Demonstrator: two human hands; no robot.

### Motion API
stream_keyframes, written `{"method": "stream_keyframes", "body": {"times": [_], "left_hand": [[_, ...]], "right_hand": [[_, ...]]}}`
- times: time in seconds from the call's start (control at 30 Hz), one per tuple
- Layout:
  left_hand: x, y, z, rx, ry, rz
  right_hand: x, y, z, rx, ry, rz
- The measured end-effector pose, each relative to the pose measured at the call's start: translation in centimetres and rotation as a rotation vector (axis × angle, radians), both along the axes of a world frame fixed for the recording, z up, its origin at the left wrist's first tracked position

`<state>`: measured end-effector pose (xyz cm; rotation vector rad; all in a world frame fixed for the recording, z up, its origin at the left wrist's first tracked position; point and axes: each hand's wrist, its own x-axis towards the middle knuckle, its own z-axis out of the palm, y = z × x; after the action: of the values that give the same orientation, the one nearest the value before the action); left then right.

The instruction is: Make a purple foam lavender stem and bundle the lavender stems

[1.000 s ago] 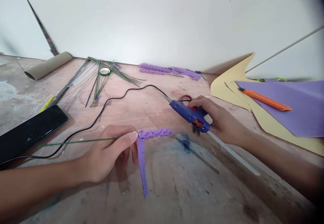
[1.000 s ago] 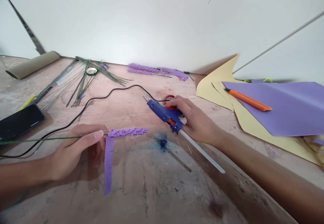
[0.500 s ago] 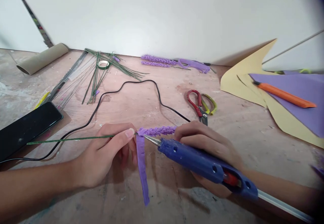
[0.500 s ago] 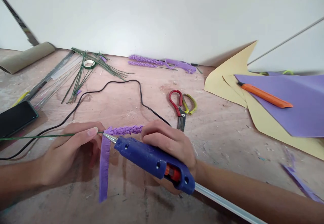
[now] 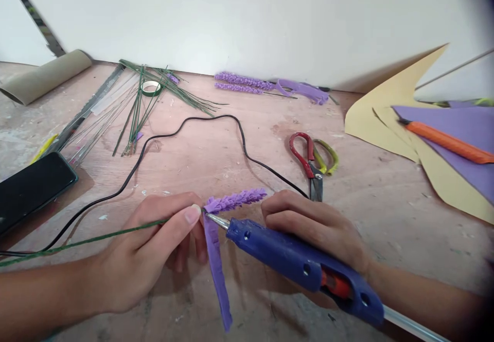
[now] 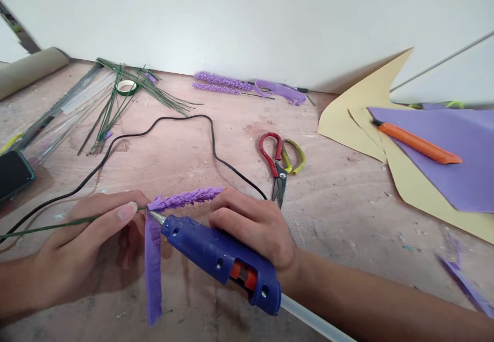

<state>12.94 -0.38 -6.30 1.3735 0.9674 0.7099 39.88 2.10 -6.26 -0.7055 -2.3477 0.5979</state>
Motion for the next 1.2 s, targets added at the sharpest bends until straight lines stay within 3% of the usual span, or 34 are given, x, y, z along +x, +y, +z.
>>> {"method": "stream_keyframes", "body": {"times": [0.2,0.5,1.2], "left_hand": [[-0.12,-0.12,-0.05,0.066,0.059,-0.003],[0.01,-0.03,0.42,0.096,0.071,-0.016],[-0.20,0.03,0.35,0.092,0.132,-0.008]], "right_hand": [[-0.31,-0.10,-0.39,0.052,0.082,-0.020],[0.10,-0.47,0.52,-0.056,-0.025,-0.027],[0.52,-0.21,0.19,-0.112,-0.029,-0.007]]}}
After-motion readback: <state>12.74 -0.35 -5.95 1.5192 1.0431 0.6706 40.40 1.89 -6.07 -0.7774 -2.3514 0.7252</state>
